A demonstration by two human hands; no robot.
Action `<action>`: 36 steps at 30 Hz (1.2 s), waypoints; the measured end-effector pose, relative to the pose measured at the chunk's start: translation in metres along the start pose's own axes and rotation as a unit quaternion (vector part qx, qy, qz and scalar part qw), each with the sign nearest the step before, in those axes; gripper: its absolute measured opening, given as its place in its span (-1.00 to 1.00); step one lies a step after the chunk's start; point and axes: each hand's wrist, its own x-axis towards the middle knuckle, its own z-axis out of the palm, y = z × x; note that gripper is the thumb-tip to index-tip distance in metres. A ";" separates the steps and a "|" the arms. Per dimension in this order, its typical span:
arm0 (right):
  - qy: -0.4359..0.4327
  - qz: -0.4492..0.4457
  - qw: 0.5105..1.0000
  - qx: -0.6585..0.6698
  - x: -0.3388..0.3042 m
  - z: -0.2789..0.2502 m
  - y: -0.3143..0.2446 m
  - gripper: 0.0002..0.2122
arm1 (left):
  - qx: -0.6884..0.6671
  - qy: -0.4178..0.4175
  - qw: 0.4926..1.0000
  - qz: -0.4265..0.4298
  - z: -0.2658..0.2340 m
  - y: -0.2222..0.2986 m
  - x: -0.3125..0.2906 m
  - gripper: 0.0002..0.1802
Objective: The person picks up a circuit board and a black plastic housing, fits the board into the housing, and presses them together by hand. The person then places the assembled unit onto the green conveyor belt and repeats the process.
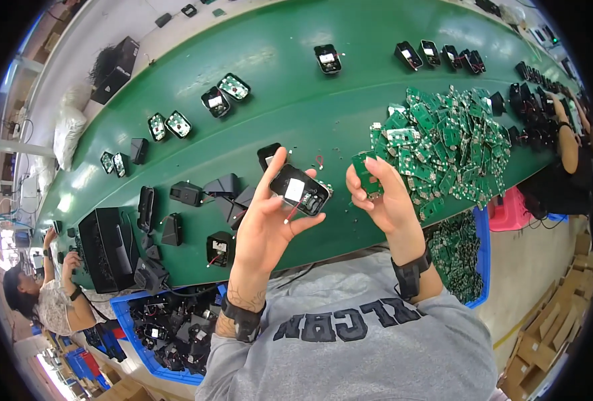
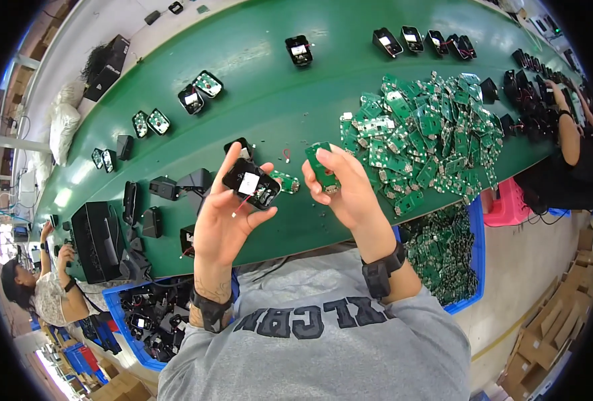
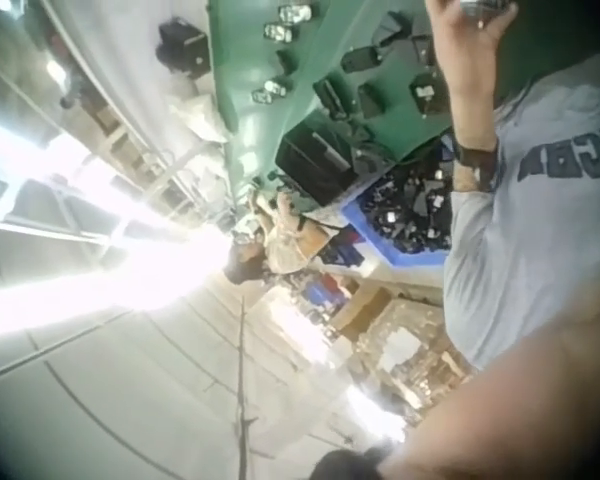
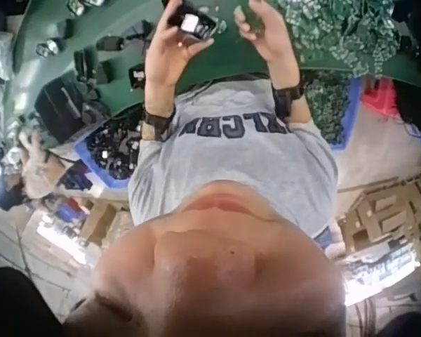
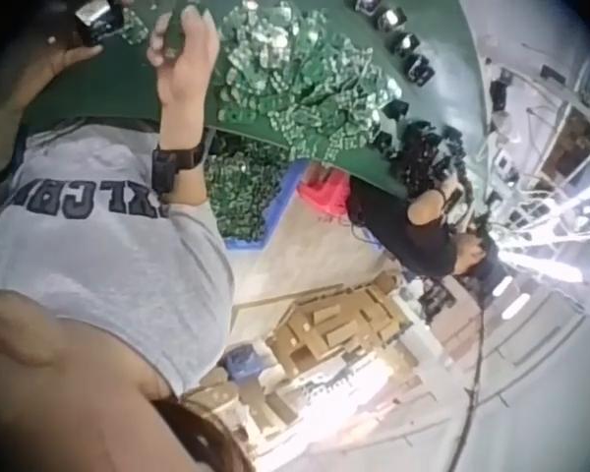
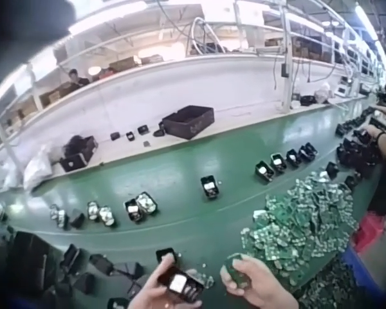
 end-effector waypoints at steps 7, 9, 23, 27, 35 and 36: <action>-0.029 0.040 0.999 -0.016 0.000 -0.010 0.014 -0.87 | 0.206 0.047 0.972 0.103 0.000 -0.021 -0.002 -0.34; 0.011 0.013 0.999 -0.036 -0.001 -0.004 0.016 -0.86 | 0.203 0.059 0.972 0.098 -0.001 -0.024 0.001 -0.36; -0.036 -0.150 0.949 -0.274 -0.031 0.024 0.003 -0.72 | 0.299 0.072 0.941 0.137 -0.002 -0.030 0.002 -0.40; -0.017 -0.115 0.951 -0.288 -0.026 0.023 0.002 -0.75 | 0.324 0.066 0.931 0.156 -0.005 -0.032 0.000 -0.42; 0.001 -0.088 0.959 -0.269 -0.021 0.019 -0.002 -0.75 | 0.282 0.070 0.949 0.123 0.002 -0.028 -0.004 -0.43; -0.007 -0.073 0.961 -0.266 -0.019 0.016 -0.001 -0.74 | 0.280 0.070 0.951 0.112 0.002 -0.028 -0.004 -0.43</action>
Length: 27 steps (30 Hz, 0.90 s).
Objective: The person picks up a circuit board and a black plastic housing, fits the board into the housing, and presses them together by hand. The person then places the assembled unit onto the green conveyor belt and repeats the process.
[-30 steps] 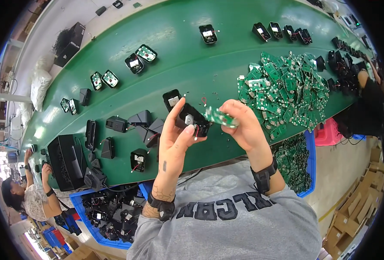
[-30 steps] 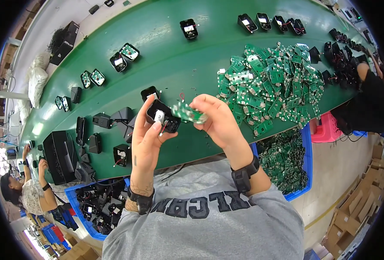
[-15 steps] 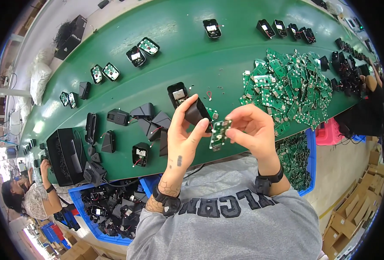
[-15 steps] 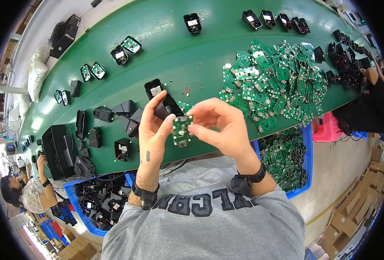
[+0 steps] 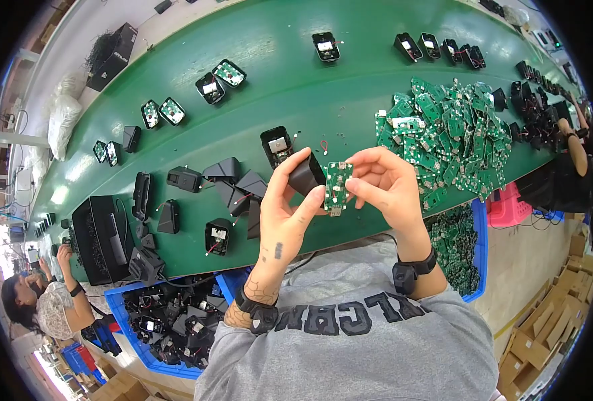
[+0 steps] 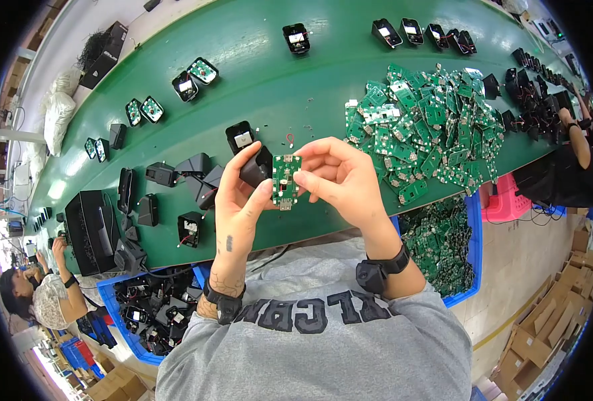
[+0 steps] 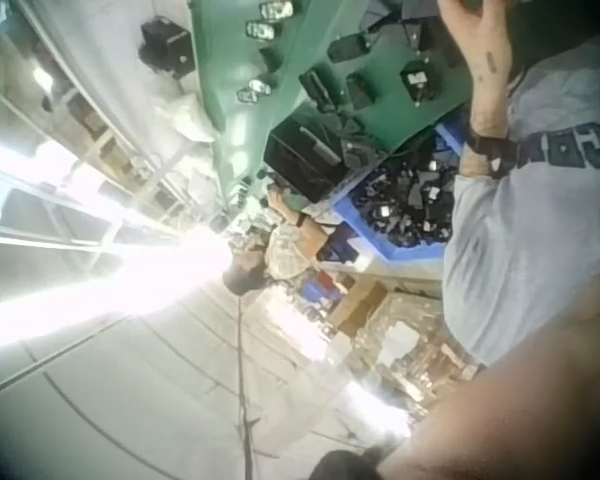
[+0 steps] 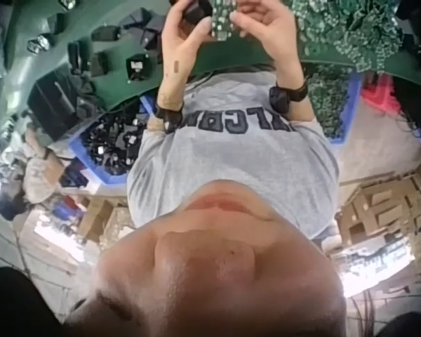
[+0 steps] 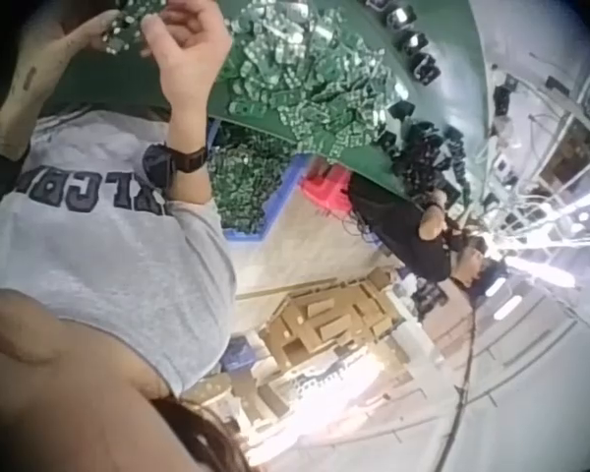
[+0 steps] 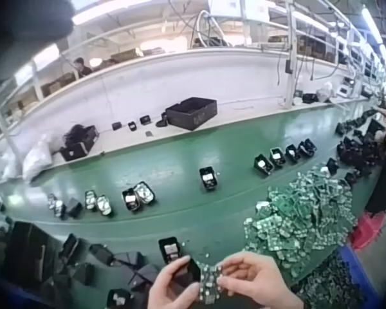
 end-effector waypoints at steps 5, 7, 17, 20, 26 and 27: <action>-0.026 0.032 0.999 0.021 0.006 -0.005 0.009 -0.75 | -0.018 -0.025 1.000 0.003 0.001 0.002 -0.004 -0.38; -0.041 0.040 0.998 0.029 0.004 -0.003 0.008 -0.76 | -0.041 -0.046 0.998 -0.030 -0.004 -0.001 -0.003 -0.36; -0.035 0.014 0.994 -0.099 -0.004 0.007 -0.019 -0.76 | -0.081 -0.126 0.989 -0.015 -0.005 -0.007 0.002 -0.28; -0.013 0.015 0.998 -0.059 -0.006 0.006 -0.014 -0.76 | -0.113 -0.111 0.985 -0.062 -0.002 -0.001 0.002 -0.22; 0.007 -0.070 0.968 -0.242 -0.012 0.011 -0.019 -0.73 | -0.107 -0.092 0.987 -0.070 0.004 -0.004 -0.001 -0.22; 0.012 -0.103 0.956 -0.274 -0.012 0.012 -0.020 -0.72 | -0.111 -0.100 0.987 -0.063 0.004 -0.005 -0.001 -0.21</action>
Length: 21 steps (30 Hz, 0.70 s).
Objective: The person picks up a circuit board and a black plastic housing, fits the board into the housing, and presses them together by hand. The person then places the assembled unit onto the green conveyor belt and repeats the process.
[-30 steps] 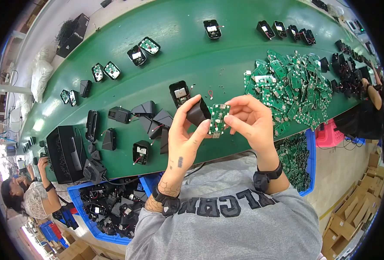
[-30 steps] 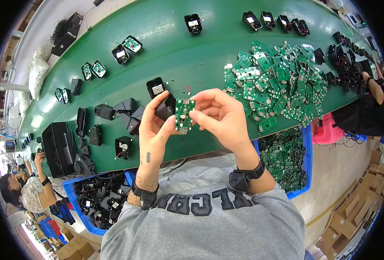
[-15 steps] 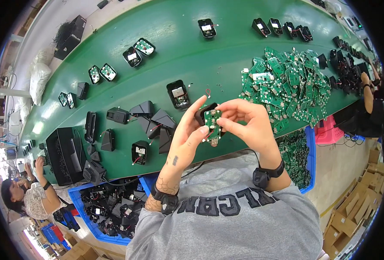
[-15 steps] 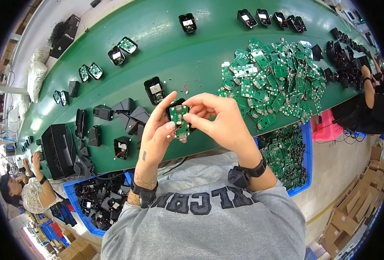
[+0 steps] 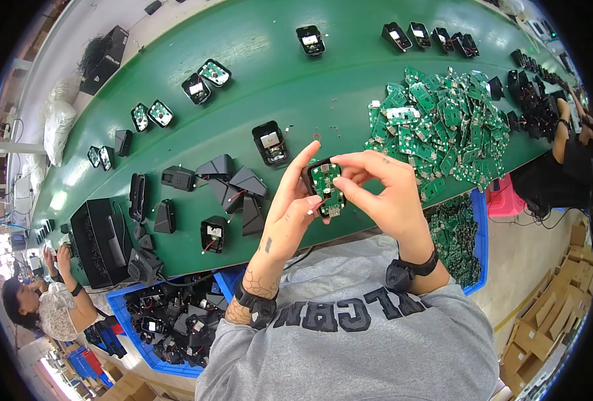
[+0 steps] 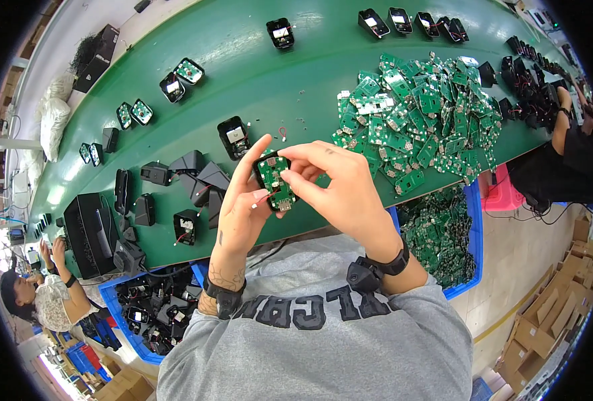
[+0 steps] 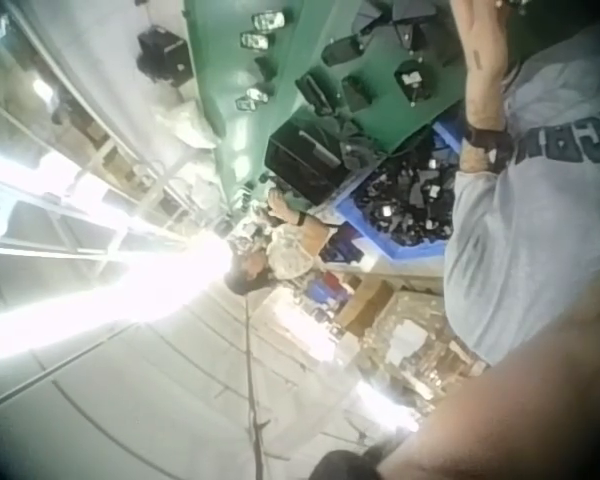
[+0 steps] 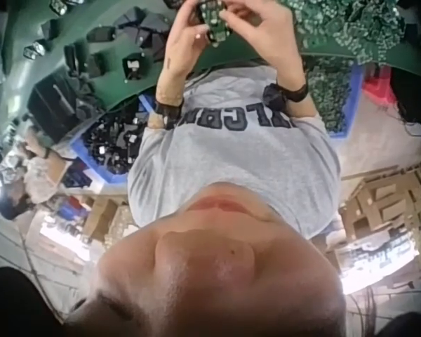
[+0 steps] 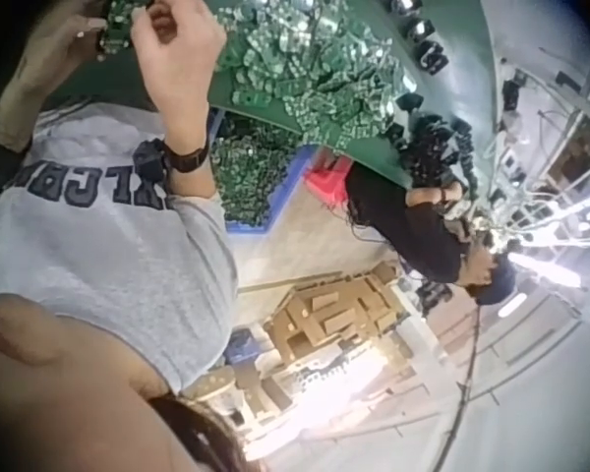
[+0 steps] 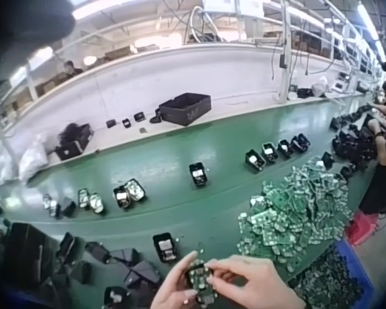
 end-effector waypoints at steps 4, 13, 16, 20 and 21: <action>0.016 -0.074 0.993 -0.091 -0.001 -0.001 0.002 -0.70 | 0.034 -0.014 0.999 0.013 -0.002 -0.005 0.001 -0.14; -0.059 -0.026 0.997 0.039 0.001 -0.003 0.022 -0.57 | 0.079 -0.042 0.995 0.045 0.008 -0.003 0.000 -0.16; -0.103 0.085 0.960 0.245 -0.002 -0.001 0.017 -0.57 | 0.072 -0.049 0.994 0.067 0.011 -0.004 -0.009 -0.14; -0.092 0.062 0.962 0.250 -0.013 0.002 0.029 -0.57 | 0.113 -0.067 0.989 0.069 0.014 -0.013 -0.014 -0.12; -0.095 0.046 0.963 0.248 -0.012 0.000 0.029 -0.57 | 0.176 -0.074 0.979 0.072 0.014 -0.015 -0.017 -0.12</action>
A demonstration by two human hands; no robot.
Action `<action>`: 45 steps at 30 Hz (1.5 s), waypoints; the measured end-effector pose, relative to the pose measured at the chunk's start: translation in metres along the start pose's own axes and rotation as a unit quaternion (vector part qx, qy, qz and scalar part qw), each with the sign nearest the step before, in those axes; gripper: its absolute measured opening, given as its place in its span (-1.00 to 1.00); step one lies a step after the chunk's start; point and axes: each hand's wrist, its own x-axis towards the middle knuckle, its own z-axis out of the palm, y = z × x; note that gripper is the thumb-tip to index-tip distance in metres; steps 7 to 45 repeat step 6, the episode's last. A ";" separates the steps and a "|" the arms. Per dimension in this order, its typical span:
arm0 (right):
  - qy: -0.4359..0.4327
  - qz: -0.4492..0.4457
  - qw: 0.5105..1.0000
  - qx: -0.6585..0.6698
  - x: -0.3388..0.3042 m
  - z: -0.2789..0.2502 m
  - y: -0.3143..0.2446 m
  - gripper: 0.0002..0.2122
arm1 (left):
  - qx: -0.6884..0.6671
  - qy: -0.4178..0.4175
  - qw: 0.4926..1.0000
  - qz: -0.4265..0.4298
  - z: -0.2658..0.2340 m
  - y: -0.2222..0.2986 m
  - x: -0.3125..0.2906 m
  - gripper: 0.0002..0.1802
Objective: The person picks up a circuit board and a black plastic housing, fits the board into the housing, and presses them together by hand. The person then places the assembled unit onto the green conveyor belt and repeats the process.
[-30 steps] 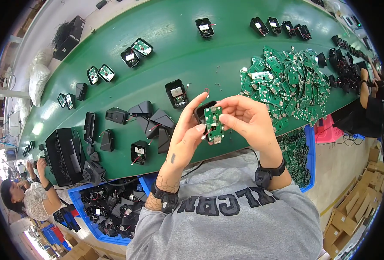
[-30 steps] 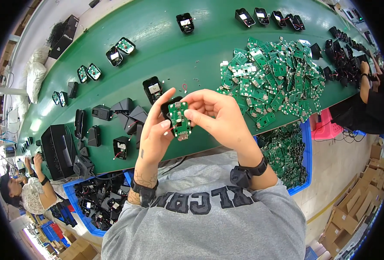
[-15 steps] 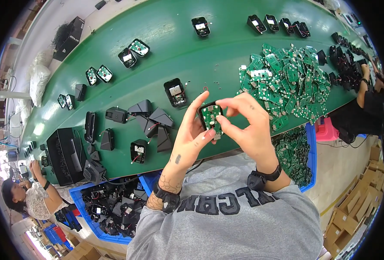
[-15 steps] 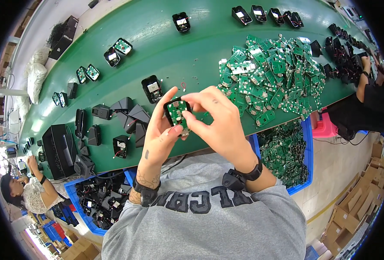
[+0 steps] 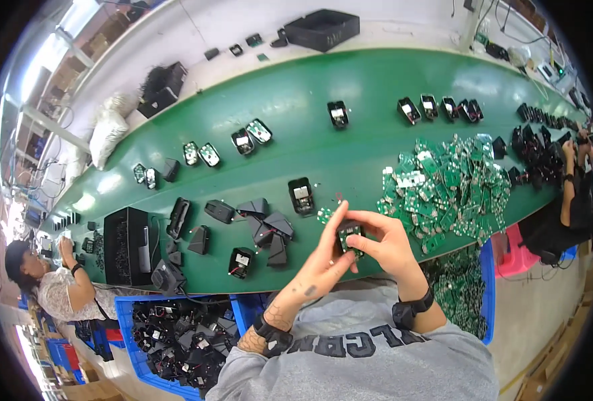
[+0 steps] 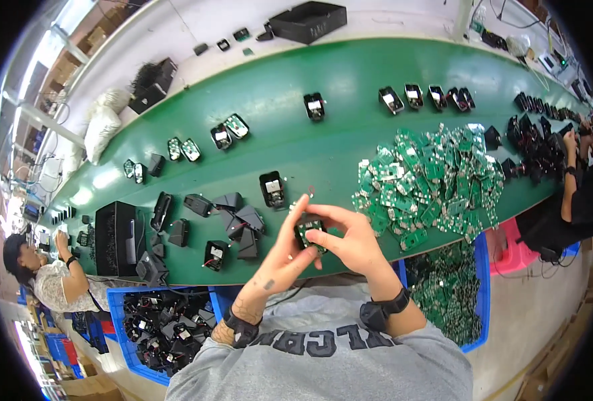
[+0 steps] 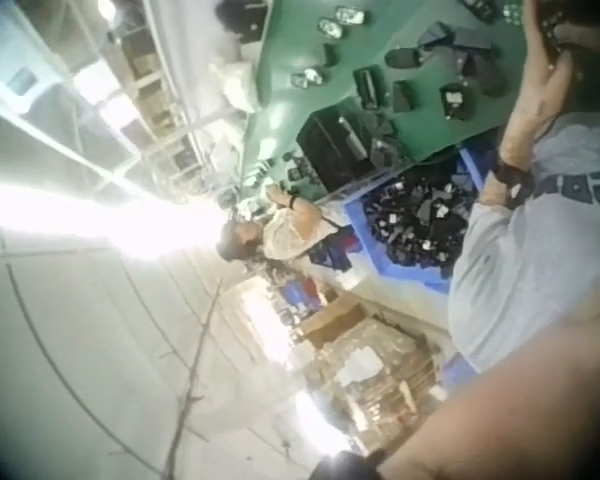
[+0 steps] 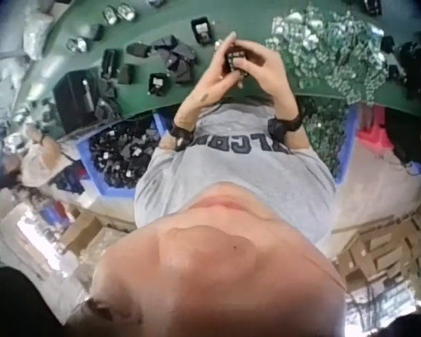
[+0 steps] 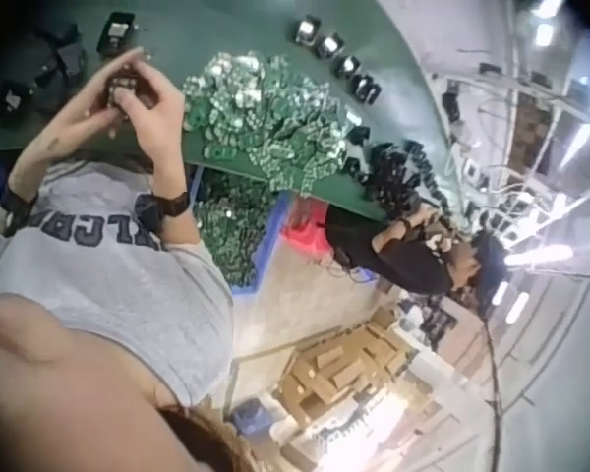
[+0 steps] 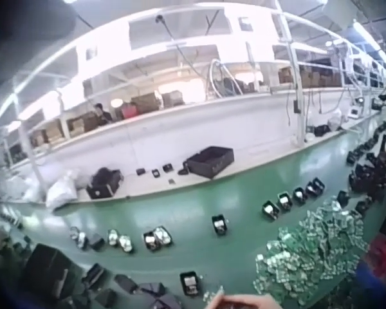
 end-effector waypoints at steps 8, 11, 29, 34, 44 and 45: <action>-0.054 0.022 0.996 -0.066 -0.011 -0.005 -0.033 -0.58 | -0.015 -0.021 0.999 0.034 0.019 0.011 -0.012 -0.12; -0.054 0.022 0.996 -0.066 -0.011 -0.005 -0.033 -0.58 | -0.015 -0.021 0.999 0.034 0.019 0.011 -0.012 -0.12; -0.054 0.022 0.996 -0.066 -0.011 -0.005 -0.033 -0.58 | -0.015 -0.021 0.999 0.034 0.019 0.011 -0.012 -0.12; -0.054 0.022 0.996 -0.066 -0.011 -0.005 -0.033 -0.58 | -0.015 -0.021 0.999 0.034 0.019 0.011 -0.012 -0.12; -0.054 0.022 0.996 -0.066 -0.011 -0.005 -0.033 -0.58 | -0.015 -0.021 0.999 0.034 0.019 0.011 -0.012 -0.12; -0.054 0.022 0.996 -0.066 -0.011 -0.005 -0.033 -0.58 | -0.015 -0.021 0.999 0.034 0.019 0.011 -0.012 -0.12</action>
